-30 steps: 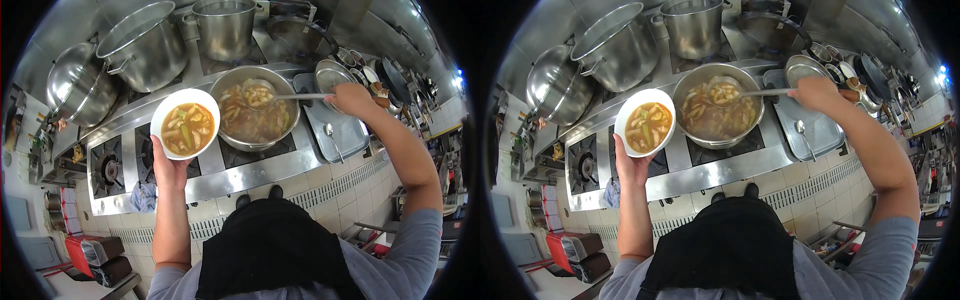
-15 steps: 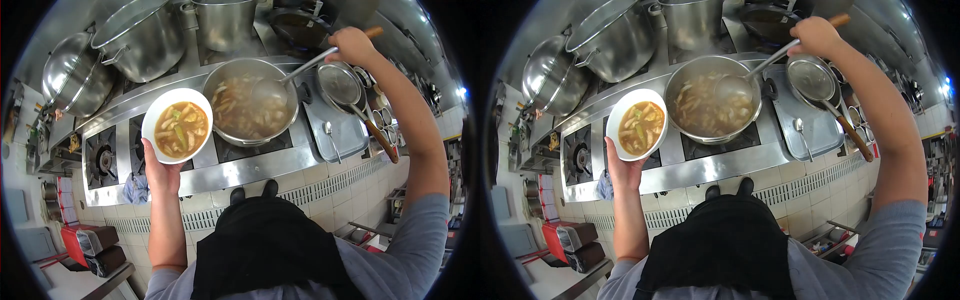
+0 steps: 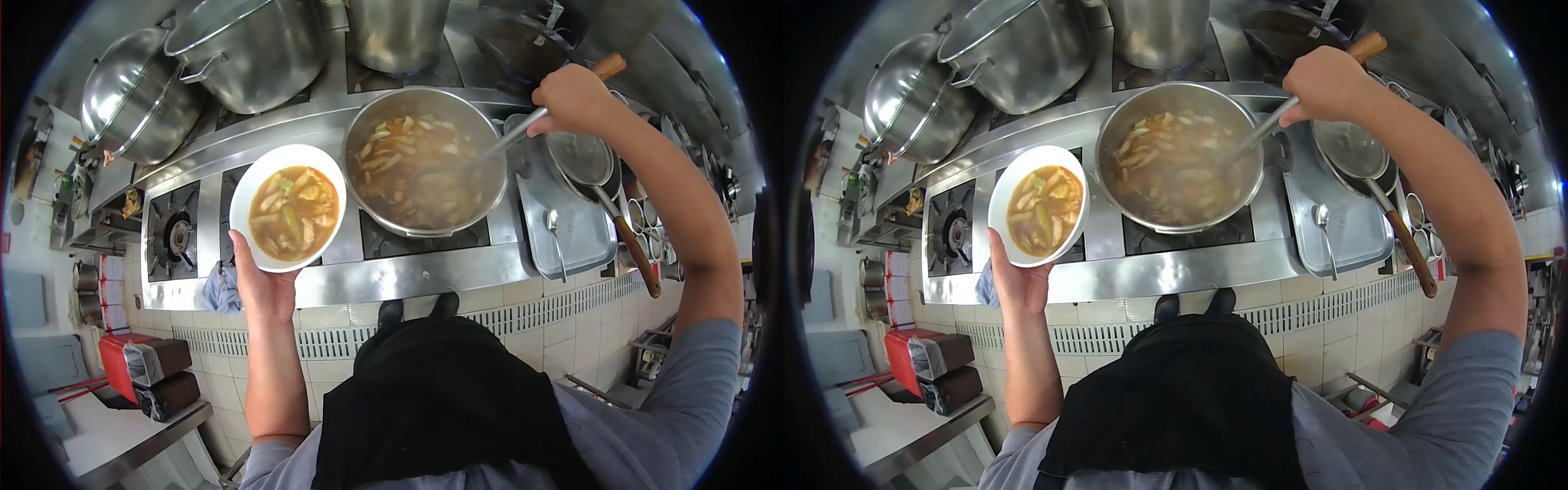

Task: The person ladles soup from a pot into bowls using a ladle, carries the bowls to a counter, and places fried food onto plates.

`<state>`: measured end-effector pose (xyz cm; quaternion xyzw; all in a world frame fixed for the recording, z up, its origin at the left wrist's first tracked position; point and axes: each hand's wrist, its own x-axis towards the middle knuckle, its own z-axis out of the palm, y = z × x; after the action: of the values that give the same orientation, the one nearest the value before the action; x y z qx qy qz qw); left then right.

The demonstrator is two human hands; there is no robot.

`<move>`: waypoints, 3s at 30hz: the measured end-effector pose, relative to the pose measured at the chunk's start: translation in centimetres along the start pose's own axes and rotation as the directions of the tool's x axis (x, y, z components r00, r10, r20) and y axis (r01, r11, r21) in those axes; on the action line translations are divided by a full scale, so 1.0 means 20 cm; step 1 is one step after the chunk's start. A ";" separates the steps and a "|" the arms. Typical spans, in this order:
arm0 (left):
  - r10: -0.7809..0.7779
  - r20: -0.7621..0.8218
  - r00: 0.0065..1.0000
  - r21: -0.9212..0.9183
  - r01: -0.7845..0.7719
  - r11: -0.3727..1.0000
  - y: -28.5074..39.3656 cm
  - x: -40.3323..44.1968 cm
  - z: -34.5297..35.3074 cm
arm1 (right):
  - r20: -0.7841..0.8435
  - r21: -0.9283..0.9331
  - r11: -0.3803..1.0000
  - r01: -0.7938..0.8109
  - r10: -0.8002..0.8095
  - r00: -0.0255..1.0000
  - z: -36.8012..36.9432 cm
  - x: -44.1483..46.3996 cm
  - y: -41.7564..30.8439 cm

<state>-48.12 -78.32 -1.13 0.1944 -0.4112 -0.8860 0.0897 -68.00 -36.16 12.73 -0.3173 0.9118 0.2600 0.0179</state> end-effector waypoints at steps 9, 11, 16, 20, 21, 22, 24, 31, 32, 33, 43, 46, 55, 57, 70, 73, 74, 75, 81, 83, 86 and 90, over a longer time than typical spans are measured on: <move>0.003 0.012 1.000 -0.012 -0.003 1.000 0.01 0.01 0.00 | -0.018 0.077 0.997 -0.031 0.032 0.999 -0.02 -0.01 -0.18; 0.000 0.015 1.000 -0.010 0.000 1.000 0.01 0.03 -0.03 | 0.025 0.102 0.992 -0.076 0.074 0.997 -0.07 -0.03 -0.23; 0.004 0.019 1.000 -0.007 -0.004 1.000 0.01 0.05 -0.05 | 0.087 0.098 0.987 -0.129 0.121 0.989 -0.15 -0.10 -0.28; 0.007 0.000 1.000 -0.012 -0.007 1.000 0.02 0.05 -0.06 | -0.023 0.089 0.980 -0.177 0.179 0.984 -0.25 -0.21 -0.36; 0.011 0.009 1.000 -0.004 -0.011 1.000 0.02 0.06 -0.06 | -0.022 0.089 0.980 -0.180 0.182 0.983 -0.28 -0.22 -0.37; 0.010 0.013 1.000 -0.004 -0.010 1.000 0.03 0.06 -0.06 | 0.005 0.082 0.978 -0.191 0.192 0.981 -0.31 -0.23 -0.39; 0.007 0.014 1.000 0.002 -0.007 1.000 0.04 0.07 -0.06 | 0.033 0.075 0.975 -0.210 0.208 0.978 -0.36 -0.25 -0.41; -0.006 0.032 0.999 -0.022 0.007 1.000 0.05 0.08 -0.07 | -0.057 0.038 0.986 -0.163 0.165 0.985 -0.45 -0.31 -0.47; -0.004 0.044 0.999 -0.020 0.005 1.000 0.05 0.09 -0.08 | -0.088 0.026 0.986 -0.163 0.165 0.982 -0.46 -0.31 -0.48; -0.002 0.057 0.998 -0.018 0.003 1.000 0.05 0.09 -0.09 | -0.088 0.025 0.986 -0.163 0.165 0.982 -0.46 -0.31 -0.48; -0.012 0.059 0.998 0.004 0.012 1.000 0.06 0.06 -0.10 | 0.243 0.221 0.909 -0.353 0.300 0.923 -0.15 -0.29 -0.30; -0.001 0.034 0.999 0.035 0.000 0.999 0.08 0.04 -0.11 | 0.272 0.330 0.864 -0.381 0.299 0.915 -0.09 -0.32 -0.26; -0.057 0.122 0.991 0.091 0.046 0.995 0.06 0.07 -0.03 | 0.250 0.348 0.791 -0.503 0.439 0.863 -0.27 -0.45 -0.05; -0.060 0.162 0.985 0.094 0.045 0.995 0.02 0.09 -0.02 | 0.262 0.348 0.778 -0.523 0.455 0.851 -0.38 -0.48 0.01; -0.164 0.261 0.951 0.253 0.097 0.963 -0.15 0.18 0.22 | 0.229 0.462 0.657 -0.596 0.561 0.795 -1.00 -0.82 0.52; -0.196 0.192 0.962 0.249 0.145 0.958 -0.17 0.15 0.32 | 0.287 0.462 0.627 -0.627 0.563 0.775 -1.13 -0.89 0.68; -0.194 0.193 0.962 0.248 0.144 0.958 -0.19 0.15 0.34 | 0.313 0.464 0.621 -0.632 0.553 0.772 -1.17 -0.92 0.71; -0.197 0.226 0.954 0.245 0.141 0.959 -0.20 0.16 0.36 | 0.311 0.464 0.621 -0.631 0.553 0.773 -1.23 -0.92 0.66; -0.246 0.296 0.923 0.253 0.173 0.952 -0.33 0.23 0.53 | 0.306 0.477 0.608 -0.634 0.561 0.769 -1.25 -0.98 0.64; -0.262 0.307 0.915 0.261 0.184 0.948 -0.35 0.24 0.62 | 0.278 0.455 0.628 -0.632 0.574 0.770 -1.18 -0.98 0.61; -0.250 0.348 0.903 0.273 0.158 0.949 -0.40 0.26 0.73 | 0.285 0.396 0.631 -0.667 0.607 0.742 -1.11 -0.90 0.43; -0.255 0.335 0.907 0.269 0.167 0.948 -0.41 0.24 0.87 | 0.337 0.342 0.638 -0.690 0.601 0.724 -0.95 -0.78 0.24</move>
<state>-59.80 -62.47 1.40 0.0792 -0.4986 -0.8563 -0.1089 -55.80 -33.29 34.56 0.0706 0.9921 0.0625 0.0832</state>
